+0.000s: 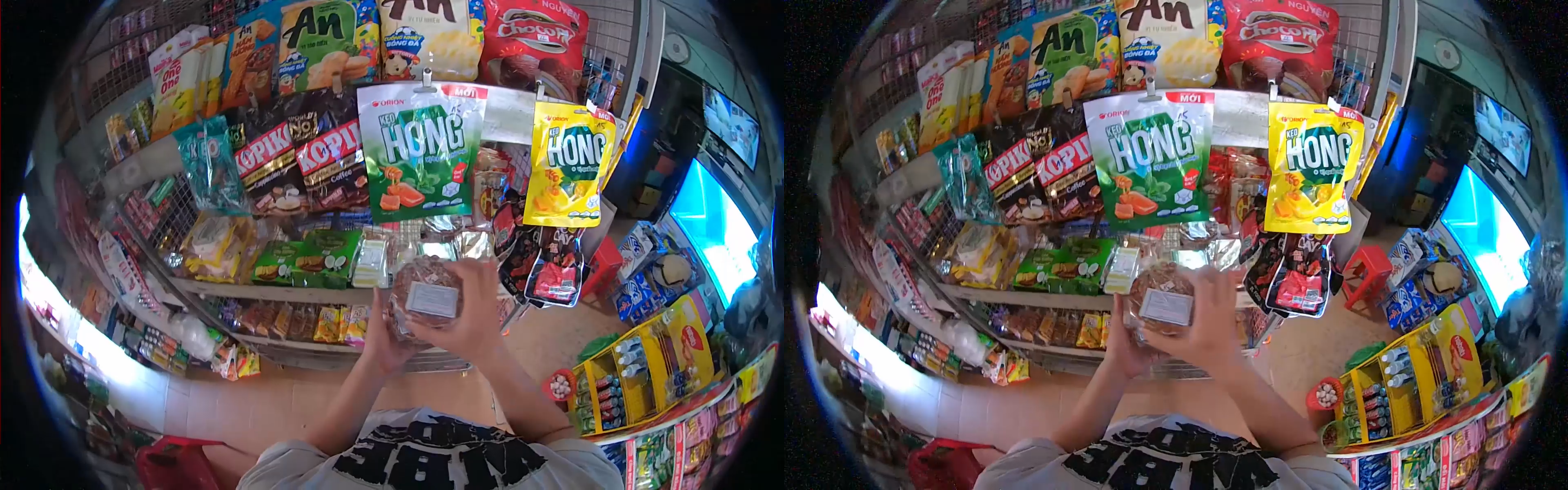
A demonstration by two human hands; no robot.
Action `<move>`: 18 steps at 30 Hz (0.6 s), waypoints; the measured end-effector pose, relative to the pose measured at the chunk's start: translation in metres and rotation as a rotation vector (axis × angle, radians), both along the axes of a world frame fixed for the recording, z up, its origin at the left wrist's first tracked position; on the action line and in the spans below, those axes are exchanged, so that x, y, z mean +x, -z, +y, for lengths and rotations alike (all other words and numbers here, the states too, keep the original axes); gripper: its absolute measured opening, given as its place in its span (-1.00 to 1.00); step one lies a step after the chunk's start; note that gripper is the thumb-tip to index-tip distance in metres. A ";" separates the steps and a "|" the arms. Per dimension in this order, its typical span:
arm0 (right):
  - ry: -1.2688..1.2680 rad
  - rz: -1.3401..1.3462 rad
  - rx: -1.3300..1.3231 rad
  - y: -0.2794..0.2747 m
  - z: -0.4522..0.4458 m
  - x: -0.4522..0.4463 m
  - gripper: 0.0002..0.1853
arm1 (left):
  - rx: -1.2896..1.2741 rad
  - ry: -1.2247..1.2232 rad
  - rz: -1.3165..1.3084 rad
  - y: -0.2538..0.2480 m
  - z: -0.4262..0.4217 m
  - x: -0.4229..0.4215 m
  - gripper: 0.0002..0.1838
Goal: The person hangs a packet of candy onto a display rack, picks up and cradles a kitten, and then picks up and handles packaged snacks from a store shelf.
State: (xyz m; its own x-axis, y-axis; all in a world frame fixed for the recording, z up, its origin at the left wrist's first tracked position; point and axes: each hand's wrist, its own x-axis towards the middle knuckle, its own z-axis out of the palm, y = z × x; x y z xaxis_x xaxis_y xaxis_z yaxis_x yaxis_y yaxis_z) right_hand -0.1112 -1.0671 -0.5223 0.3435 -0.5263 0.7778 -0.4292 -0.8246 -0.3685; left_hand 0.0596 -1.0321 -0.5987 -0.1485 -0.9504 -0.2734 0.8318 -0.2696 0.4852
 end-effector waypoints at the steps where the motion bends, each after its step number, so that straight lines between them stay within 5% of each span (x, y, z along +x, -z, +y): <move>1: 0.059 0.027 0.014 0.011 0.004 0.006 0.02 | 0.008 -0.018 0.005 0.003 0.001 -0.005 -0.05; 3: 0.116 0.058 0.079 0.032 0.015 0.012 0.08 | -0.198 -0.001 0.135 0.013 0.003 -0.011 -0.06; 11: -0.010 0.093 0.178 0.022 0.042 -0.010 0.03 | -0.144 -0.026 0.162 0.007 0.035 -0.008 -0.10; 13: -0.186 0.037 0.132 0.026 0.025 -0.017 -0.08 | -0.137 -0.036 0.106 0.010 0.038 -0.003 -0.09; 18: -0.086 -0.053 0.423 0.060 -0.063 -0.006 -0.18 | -0.190 0.024 0.160 0.010 0.049 0.012 -0.10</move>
